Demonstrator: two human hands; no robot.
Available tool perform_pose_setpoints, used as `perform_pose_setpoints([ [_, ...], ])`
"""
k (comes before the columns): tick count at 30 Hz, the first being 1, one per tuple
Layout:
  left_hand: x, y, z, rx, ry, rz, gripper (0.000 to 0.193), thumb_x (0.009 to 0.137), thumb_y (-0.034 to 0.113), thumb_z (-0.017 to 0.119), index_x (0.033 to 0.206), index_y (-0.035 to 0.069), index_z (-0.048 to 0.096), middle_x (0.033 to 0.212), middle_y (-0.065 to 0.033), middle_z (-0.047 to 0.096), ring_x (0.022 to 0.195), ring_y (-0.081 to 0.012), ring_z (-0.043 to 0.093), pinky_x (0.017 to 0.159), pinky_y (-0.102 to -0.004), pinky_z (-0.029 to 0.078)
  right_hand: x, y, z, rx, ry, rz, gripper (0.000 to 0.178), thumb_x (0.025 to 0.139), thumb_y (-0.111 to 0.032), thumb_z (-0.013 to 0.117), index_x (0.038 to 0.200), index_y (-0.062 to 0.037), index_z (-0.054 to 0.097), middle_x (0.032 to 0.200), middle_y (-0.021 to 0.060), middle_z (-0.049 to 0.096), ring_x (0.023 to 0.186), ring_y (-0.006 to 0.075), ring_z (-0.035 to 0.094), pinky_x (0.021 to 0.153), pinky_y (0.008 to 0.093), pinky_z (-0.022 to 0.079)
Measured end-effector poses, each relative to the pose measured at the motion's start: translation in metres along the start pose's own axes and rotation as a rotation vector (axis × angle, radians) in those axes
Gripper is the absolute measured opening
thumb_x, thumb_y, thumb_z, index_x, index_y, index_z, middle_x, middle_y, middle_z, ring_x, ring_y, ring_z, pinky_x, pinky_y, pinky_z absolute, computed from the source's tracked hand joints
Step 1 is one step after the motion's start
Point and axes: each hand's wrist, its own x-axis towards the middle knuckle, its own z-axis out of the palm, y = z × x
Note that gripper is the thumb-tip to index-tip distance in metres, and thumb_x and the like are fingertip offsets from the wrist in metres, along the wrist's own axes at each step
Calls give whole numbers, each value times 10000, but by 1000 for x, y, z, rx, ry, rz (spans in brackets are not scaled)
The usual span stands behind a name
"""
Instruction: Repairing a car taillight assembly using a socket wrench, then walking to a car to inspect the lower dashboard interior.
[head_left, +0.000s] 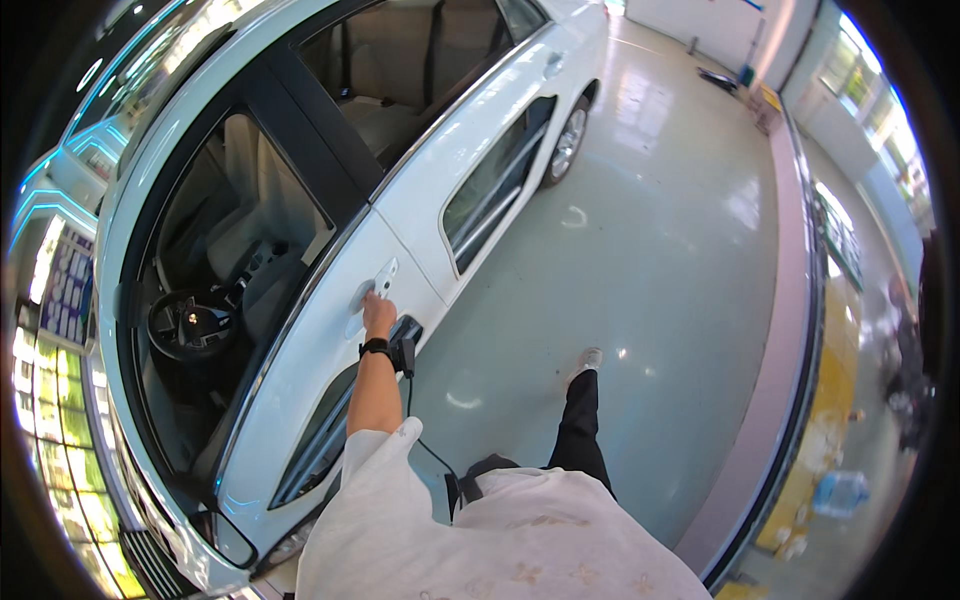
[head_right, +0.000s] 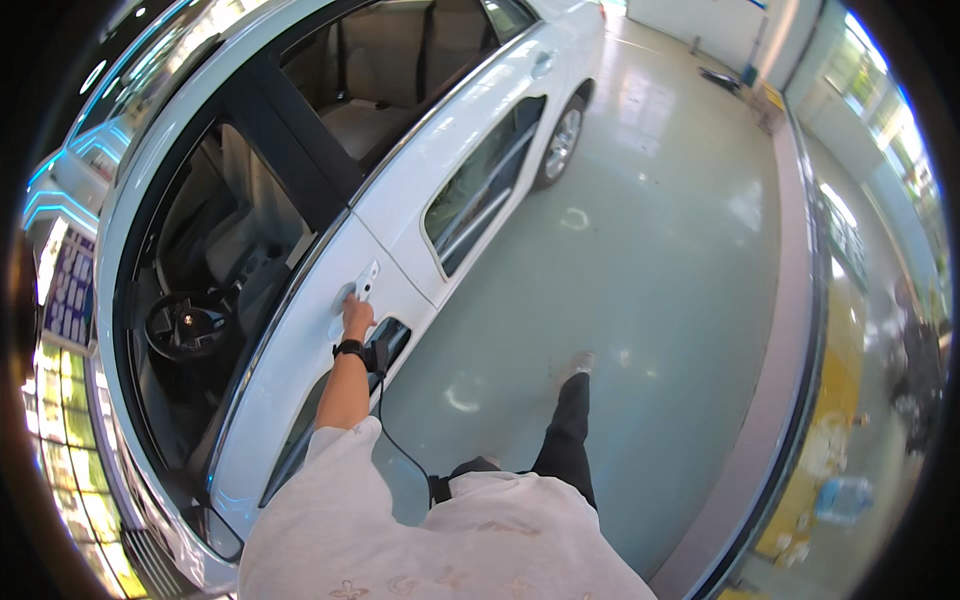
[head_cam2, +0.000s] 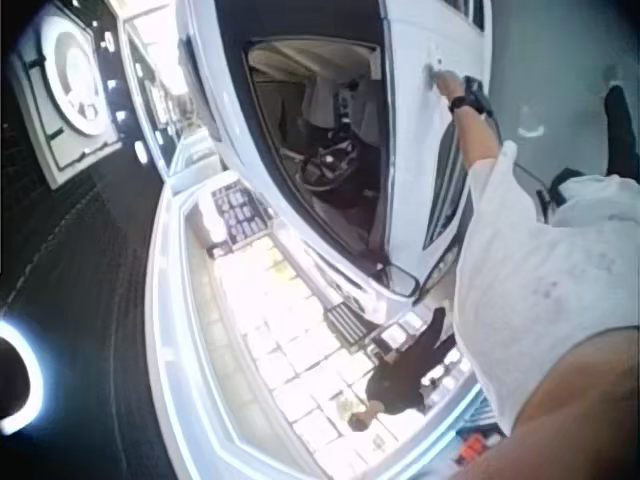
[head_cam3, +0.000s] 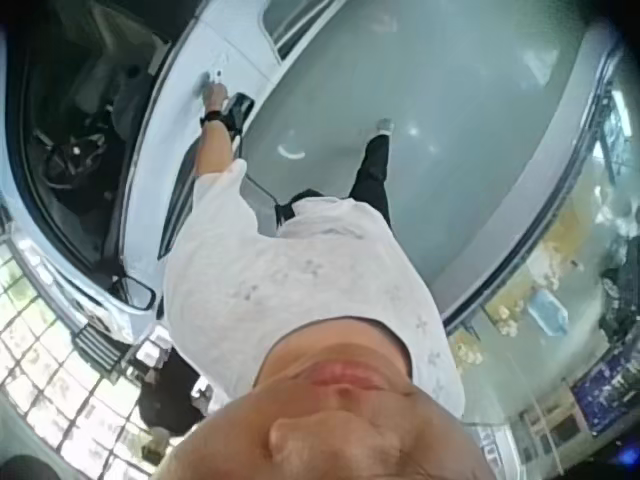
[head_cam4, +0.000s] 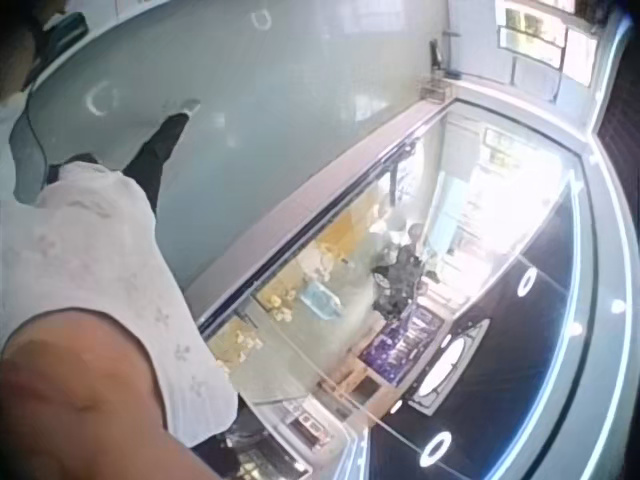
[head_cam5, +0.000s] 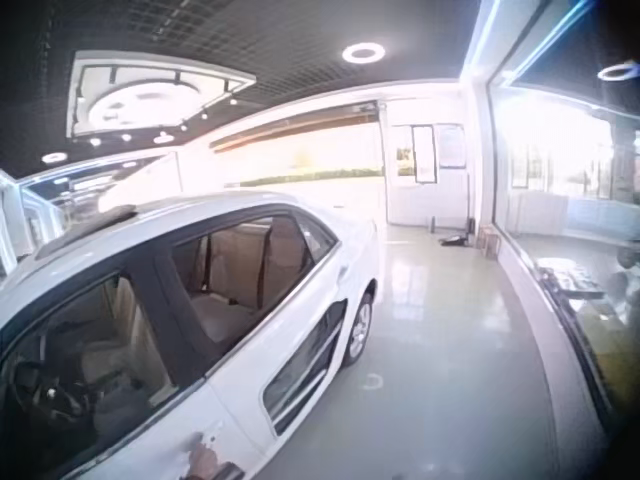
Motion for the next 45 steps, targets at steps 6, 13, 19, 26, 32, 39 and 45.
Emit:
perform_pose_setpoints([
  [6, 3, 5, 15, 74, 234, -41, 336, 867, 132, 441, 1172, 24, 529, 1196, -225, 550, 1084, -412, 545, 891, -485, 452, 224, -173, -131, -76, -75, -83, 253, 930, -269, 485, 961, -50, 609, 675, 67, 601, 599, 168, 597, 487, 337, 473],
  [13, -139, 52, 59, 162, 235, -341, 284, 877, 119, 439, 1139, 64, 531, 1167, -195, 572, 1045, -416, 560, 867, -514, 445, 330, -652, -186, 390, -14, -646, 235, 963, -248, 482, 1047, -59, 595, 818, 46, 625, 672, 126, 586, 573, 247, 463],
  [19, -328, 85, 96, 188, 184, -551, 298, 886, 116, 460, 1168, 44, 525, 1178, -203, 565, 1033, -408, 565, 837, -509, 455, 355, -798, -83, 194, -400, -579, 257, 903, -197, 527, 1089, -34, 597, 868, 71, 640, 722, 156, 609, 617, 271, 476],
  [26, -599, 46, 208, -50, 379, -755, 280, 903, 115, 465, 1128, 24, 604, 1161, -226, 587, 1084, -400, 540, 942, -442, 417, 386, -810, 98, -703, -759, -436, 289, 881, -209, 514, 1088, -25, 597, 884, 116, 668, 693, 209, 655, 569, 311, 503],
  [32, -682, 83, 188, 121, 228, -1316, 256, 903, 210, 507, 1025, 37, 650, 1004, -207, 646, 980, -399, 586, 868, -423, 458, 328, -846, 227, -944, -808, -592, 240, 871, -179, 524, 1013, -9, 614, 799, 109, 658, 572, 187, 628, 485, 296, 478],
  [39, -715, 37, 240, -78, 620, -1525, 258, 842, 248, 621, 1046, 100, 673, 1061, -149, 663, 988, -334, 602, 879, -407, 454, 248, -846, 367, -1043, -827, -611, 245, 862, -197, 551, 1017, -18, 613, 810, 106, 656, 577, 197, 630, 481, 298, 479],
  [45, -737, 26, 301, -751, 1591, -1386, 446, 815, -46, 575, 1252, 23, 516, 1175, -120, 575, 1043, -231, 553, 917, -339, 446, 142, -779, 507, -1114, -1051, -422, 288, 881, -241, 567, 1081, -35, 589, 936, 105, 651, 762, 219, 652, 636, 335, 521],
])
